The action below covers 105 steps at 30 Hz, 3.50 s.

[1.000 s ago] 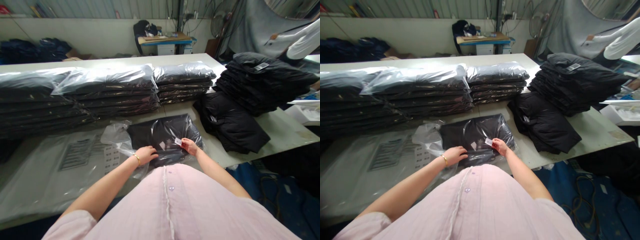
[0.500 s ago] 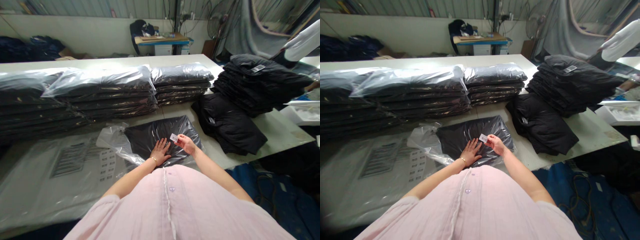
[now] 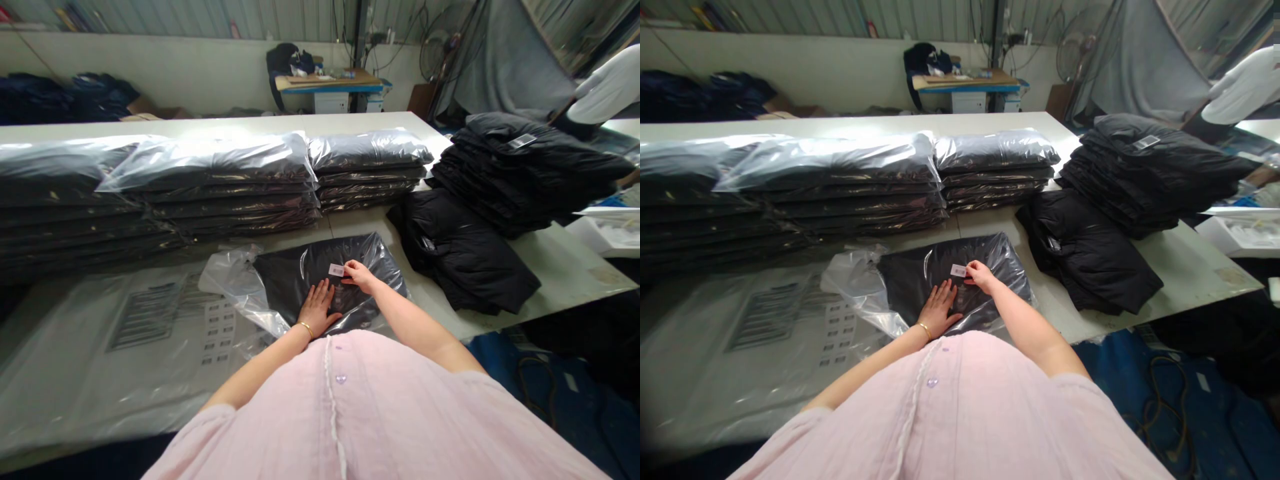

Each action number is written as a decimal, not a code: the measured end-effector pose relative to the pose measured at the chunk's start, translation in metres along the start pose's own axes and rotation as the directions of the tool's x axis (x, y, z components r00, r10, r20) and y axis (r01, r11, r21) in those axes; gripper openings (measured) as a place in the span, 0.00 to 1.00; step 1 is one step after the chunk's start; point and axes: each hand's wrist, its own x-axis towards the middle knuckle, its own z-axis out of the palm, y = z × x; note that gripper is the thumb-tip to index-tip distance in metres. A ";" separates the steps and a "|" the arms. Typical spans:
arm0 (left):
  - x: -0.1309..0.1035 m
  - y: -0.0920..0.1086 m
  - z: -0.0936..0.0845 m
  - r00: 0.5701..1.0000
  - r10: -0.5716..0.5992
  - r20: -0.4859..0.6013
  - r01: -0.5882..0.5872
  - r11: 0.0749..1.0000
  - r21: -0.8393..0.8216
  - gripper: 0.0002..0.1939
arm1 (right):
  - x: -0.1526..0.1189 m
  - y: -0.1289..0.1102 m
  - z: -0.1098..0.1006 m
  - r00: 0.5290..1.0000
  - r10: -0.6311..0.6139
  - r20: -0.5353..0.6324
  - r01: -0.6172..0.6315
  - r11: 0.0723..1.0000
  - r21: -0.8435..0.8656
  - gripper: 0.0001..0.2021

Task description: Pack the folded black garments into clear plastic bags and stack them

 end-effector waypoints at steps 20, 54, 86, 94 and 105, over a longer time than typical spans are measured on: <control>-0.001 0.001 0.001 0.998 -0.060 0.002 0.060 0.996 -0.061 0.42 | 0.009 -0.005 0.014 0.971 -0.234 0.048 0.187 0.618 -0.764 0.05; 0.000 0.002 -0.001 0.998 -0.065 -0.004 0.065 0.996 -0.064 0.42 | 0.006 0.001 0.023 0.983 -0.184 -0.020 0.077 0.504 -0.860 0.09; 0.031 -0.007 -0.020 0.989 -0.128 0.075 0.131 0.991 -0.031 0.39 | -0.044 0.032 0.002 0.802 -0.331 0.497 0.493 -0.103 -0.864 0.26; 0.013 -0.024 -0.015 0.983 -0.127 0.133 0.123 0.992 0.043 0.42 | -0.045 0.035 -0.001 0.866 -0.306 0.395 0.393 -0.070 -0.917 0.28; -0.080 -0.090 -0.031 0.889 -0.457 -0.022 0.457 0.885 0.084 0.50 | -0.052 0.024 -0.091 0.922 -0.387 0.023 -0.010 -0.084 -0.996 0.35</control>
